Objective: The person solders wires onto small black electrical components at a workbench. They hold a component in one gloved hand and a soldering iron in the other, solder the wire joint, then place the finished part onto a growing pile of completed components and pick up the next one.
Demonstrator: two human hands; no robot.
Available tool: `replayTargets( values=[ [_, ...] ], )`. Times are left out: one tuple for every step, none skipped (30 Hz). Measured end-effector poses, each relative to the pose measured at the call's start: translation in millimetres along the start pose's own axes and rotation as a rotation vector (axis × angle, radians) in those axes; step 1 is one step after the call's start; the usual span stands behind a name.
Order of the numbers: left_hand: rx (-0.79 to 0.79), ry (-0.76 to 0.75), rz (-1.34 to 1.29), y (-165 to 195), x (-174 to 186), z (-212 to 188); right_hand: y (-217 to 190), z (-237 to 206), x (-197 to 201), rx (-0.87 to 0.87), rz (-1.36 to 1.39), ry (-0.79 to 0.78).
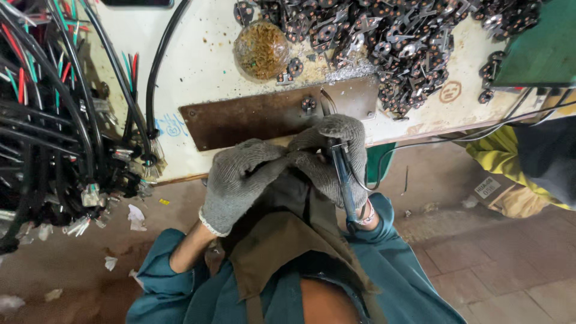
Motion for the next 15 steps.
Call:
replayTargets(
  values=[
    [0.066,-0.003,-0.092,-9.1,-5.1,-1.5,-4.1,-1.6,3.6,0.04,-0.065,0.009],
    [0.139,-0.002,-0.185,-19.3,-10.5,-3.7,-8.2,-2.6,3.6,0.081,-0.124,0.012],
    [0.179,0.031,-0.346,-27.9,-16.5,-7.3,-6.9,-5.1,5.5,0.07,-0.081,0.055],
    [0.216,0.061,-0.507,-36.0,-24.5,-11.1,-6.6,-8.3,4.5,0.059,-0.039,0.102],
    [0.249,0.091,-0.667,-44.4,-32.0,-13.9,-6.1,-11.9,3.2,0.05,0.0,0.15],
    [0.224,0.103,-0.617,-44.4,-34.9,-13.5,2.2,-15.4,0.4,-0.023,0.107,0.192],
    [0.204,0.118,-0.569,-44.1,-36.5,-13.7,10.9,-19.6,-5.1,-0.099,0.217,0.229],
    [0.188,0.135,-0.523,-43.4,-37.2,-13.0,20.8,-24.2,-10.4,-0.18,0.327,0.262],
    [0.171,0.154,-0.503,-42.5,-36.6,-12.1,22.0,-26.5,-12.4,-0.152,0.387,0.3],
    [0.149,0.17,-0.48,-39.9,-34.2,-10.6,24.3,-28.1,-12.1,-0.12,0.445,0.343],
    [0.122,0.188,-0.452,-36.0,-30.4,-8.1,27.0,-29.5,-10.0,-0.081,0.504,0.387],
    [0.084,0.195,-0.333,-27.6,-23.7,-4.7,26.1,-26.6,-8.0,-0.086,0.335,0.353],
    [0.053,0.199,-0.215,-18.4,-16.5,-1.8,25.7,-23.7,-5.6,-0.098,0.168,0.318],
    [0.025,0.197,-0.1,-9.0,-9.8,2.9,25.5,-21.0,-2.7,-0.115,0.001,0.282],
    [-0.018,0.226,0.031,2.7,1.3,5.8,30.2,-20.9,6.6,-0.108,0.025,0.351]
  ],
)
Point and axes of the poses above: each hand's wrist, its own z-axis towards the middle knuckle, its own x-axis out of the back of the hand, y = z × x, the point moved 9 cm from there along z, towards the middle knuckle, and after that the axes turned 13 degrees about -y, right-handed, at the moved point
